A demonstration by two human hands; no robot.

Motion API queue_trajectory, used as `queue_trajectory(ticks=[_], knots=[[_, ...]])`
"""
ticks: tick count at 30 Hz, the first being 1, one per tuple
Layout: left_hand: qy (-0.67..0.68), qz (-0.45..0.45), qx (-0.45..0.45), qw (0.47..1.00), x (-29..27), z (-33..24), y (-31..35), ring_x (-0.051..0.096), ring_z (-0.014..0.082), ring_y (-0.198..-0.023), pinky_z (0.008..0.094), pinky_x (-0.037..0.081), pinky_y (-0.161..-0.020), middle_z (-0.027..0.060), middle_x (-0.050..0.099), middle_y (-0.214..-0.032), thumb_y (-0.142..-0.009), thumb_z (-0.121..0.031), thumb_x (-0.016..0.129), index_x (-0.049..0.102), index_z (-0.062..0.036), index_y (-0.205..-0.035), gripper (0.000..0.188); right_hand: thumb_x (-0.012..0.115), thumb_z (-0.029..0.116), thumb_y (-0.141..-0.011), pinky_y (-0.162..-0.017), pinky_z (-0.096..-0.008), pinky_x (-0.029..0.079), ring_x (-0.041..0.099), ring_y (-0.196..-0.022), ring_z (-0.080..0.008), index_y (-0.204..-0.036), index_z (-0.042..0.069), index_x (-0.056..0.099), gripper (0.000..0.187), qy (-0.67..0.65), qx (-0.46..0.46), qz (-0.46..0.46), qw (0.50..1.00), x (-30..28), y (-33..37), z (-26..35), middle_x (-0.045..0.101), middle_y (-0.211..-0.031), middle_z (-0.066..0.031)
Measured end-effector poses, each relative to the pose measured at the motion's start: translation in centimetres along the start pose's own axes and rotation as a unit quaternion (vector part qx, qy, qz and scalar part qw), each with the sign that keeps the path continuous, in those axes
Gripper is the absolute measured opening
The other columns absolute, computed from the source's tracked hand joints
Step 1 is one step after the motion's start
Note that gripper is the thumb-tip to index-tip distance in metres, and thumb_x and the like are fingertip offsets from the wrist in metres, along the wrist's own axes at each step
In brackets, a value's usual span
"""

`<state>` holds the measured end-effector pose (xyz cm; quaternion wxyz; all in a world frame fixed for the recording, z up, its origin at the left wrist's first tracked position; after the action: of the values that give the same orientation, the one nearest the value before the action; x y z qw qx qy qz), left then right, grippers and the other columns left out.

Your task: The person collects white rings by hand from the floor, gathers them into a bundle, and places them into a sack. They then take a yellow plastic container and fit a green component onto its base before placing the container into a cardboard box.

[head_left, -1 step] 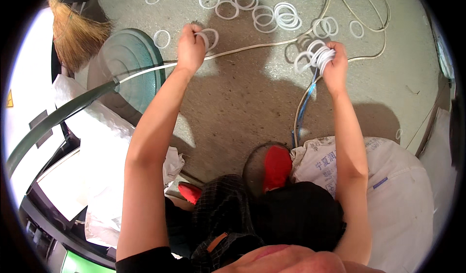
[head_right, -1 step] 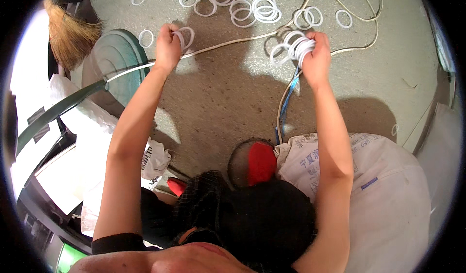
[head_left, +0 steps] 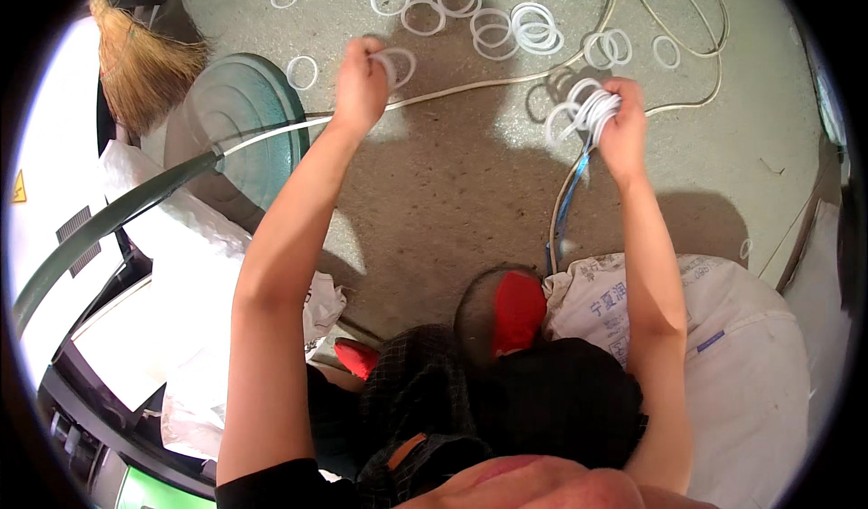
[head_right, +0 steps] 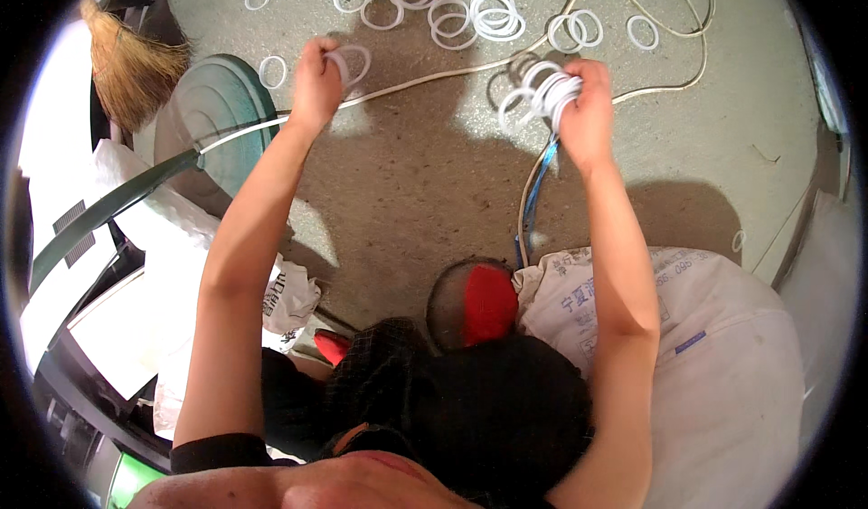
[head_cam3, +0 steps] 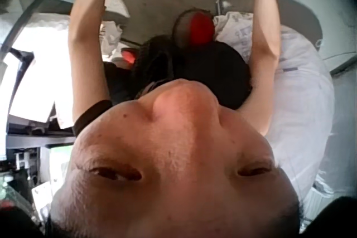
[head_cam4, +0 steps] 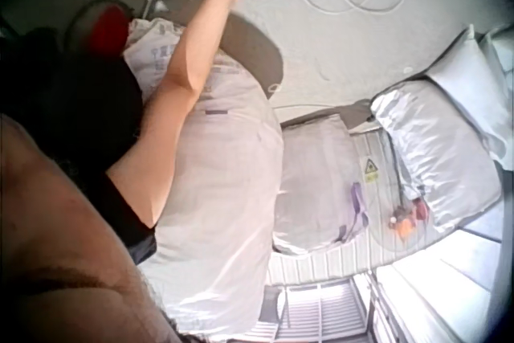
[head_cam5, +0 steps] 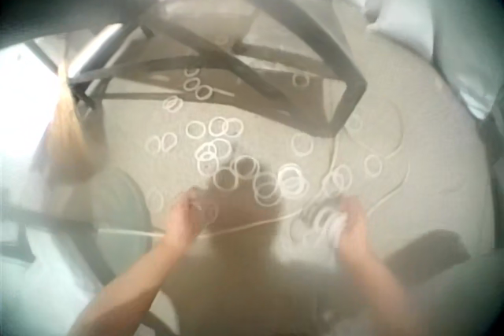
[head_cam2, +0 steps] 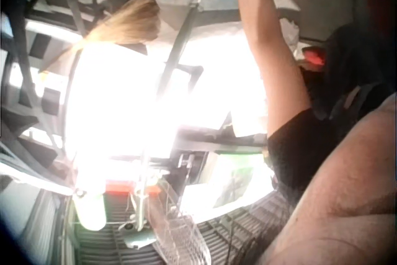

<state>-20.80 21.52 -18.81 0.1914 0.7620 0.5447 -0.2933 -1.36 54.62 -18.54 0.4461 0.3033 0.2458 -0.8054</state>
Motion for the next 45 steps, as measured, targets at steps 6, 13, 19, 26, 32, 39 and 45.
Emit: queue_trajectory(ticks=[6, 13, 19, 26, 32, 39, 45], knots=[[-0.117, -0.019, -0.033, 0.992, 3.6, -3.9, -6.4, 0.063, 0.0400, -0.101, 0.0436, 0.050, -0.086, 0.0225, 0.067, -0.107, -0.085, -0.008, 0.058, 0.058, -0.0055, -0.115, 0.030, 0.064, 0.003, -0.082, -0.077, -0.0393, 0.051, 0.065, -0.087, -0.0371, -0.100, 0.002, 0.056, 0.019, 0.010, 0.140, 0.090, 0.986, 1.8, 1.1, 2.7, 0.066, -0.095, -0.0172], [-0.253, 0.041, 0.019, 0.966, 3.5, -0.9, -5.3, 0.063, 0.0358, -0.102, 0.0430, 0.050, -0.085, 0.0162, 0.065, -0.108, -0.080, -0.009, 0.064, 0.066, -0.0085, -0.099, 0.020, 0.063, 0.006, -0.089, -0.078, -0.0279, 0.050, 0.062, -0.086, -0.0155, -0.104, -0.002, 0.060, 0.017, -0.186, 0.111, -0.107, 0.970, -0.9, -1.4, -0.7, 0.068, -0.098, -0.0097], [-0.255, 0.003, 0.154, 0.954, 0.9, -2.2, -2.6, 0.061, 0.0354, -0.095, 0.0431, 0.050, -0.080, 0.0147, 0.061, -0.101, -0.081, -0.003, 0.059, 0.063, -0.0070, -0.096, 0.016, 0.066, 0.008, -0.082, -0.082, -0.0324, 0.050, 0.064, -0.088, -0.0215, -0.110, 0.003, 0.065, 0.028, -0.225, 0.101, -0.152, 0.957, -0.6, -6.4, -5.1, 0.069, -0.095, -0.0113], [0.073, 0.117, 0.049, 0.989, 3.9, -6.8, -5.4, 0.059, 0.0161, -0.078, 0.0305, 0.049, -0.072, 0.0081, 0.066, -0.084, -0.090, -0.003, 0.058, 0.059, -0.0026, -0.105, 0.015, 0.064, 0.014, -0.074, -0.086, -0.0438, 0.050, 0.063, -0.091, -0.0359, -0.103, 0.010, 0.072, 0.030, 0.116, 0.015, -0.069, 0.991, 0.9, -9.5, -6.4, 0.068, -0.099, -0.0160], [-0.135, -0.001, -0.033, 0.990, 7.8, -5.4, -10.1, 0.067, 0.0348, -0.095, 0.0409, 0.052, -0.085, 0.0211, 0.069, -0.101, -0.078, -0.007, 0.062, 0.063, -0.0042, -0.108, 0.029, 0.067, 0.016, -0.076, -0.081, -0.0421, 0.051, 0.063, -0.088, -0.0371, -0.095, 0.007, 0.070, 0.021, 0.065, 0.017, -0.031, 0.997, 0.9, -9.6, -3.7, 0.066, -0.096, -0.0168], [-0.147, 0.060, -0.060, 0.986, 7.8, -3.7, -10.4, 0.067, 0.0350, -0.095, 0.0405, 0.052, -0.085, 0.0201, 0.069, -0.101, -0.078, -0.008, 0.062, 0.067, -0.0038, -0.105, 0.027, 0.068, 0.008, -0.072, -0.081, -0.0419, 0.049, 0.060, -0.092, -0.0354, -0.089, 0.005, 0.064, 0.018, 0.091, -0.062, -0.036, 0.993, 0.4, -3.1, -1.2, 0.062, -0.095, -0.0167], [0.158, 0.126, 0.001, 0.979, 10.0, -6.7, -4.8, 0.066, 0.0242, -0.089, 0.0346, 0.050, -0.080, 0.0127, 0.070, -0.097, -0.085, -0.004, 0.057, 0.065, -0.0013, -0.109, 0.025, 0.070, 0.013, -0.077, -0.079, -0.0408, 0.051, 0.062, -0.086, -0.0344, -0.095, 0.007, 0.065, 0.020, 0.009, 0.032, -0.021, 0.999, -0.9, -0.3, -2.9, 0.064, -0.093, -0.0143]])
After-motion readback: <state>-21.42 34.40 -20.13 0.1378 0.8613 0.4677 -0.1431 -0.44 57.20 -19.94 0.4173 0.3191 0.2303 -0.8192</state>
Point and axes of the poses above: each hand's wrist, its own y-axis away from the middle knuckle, its own x-axis out of the palm, z = x × y, the point moved 3 cm from there along -y, towards the middle knuckle
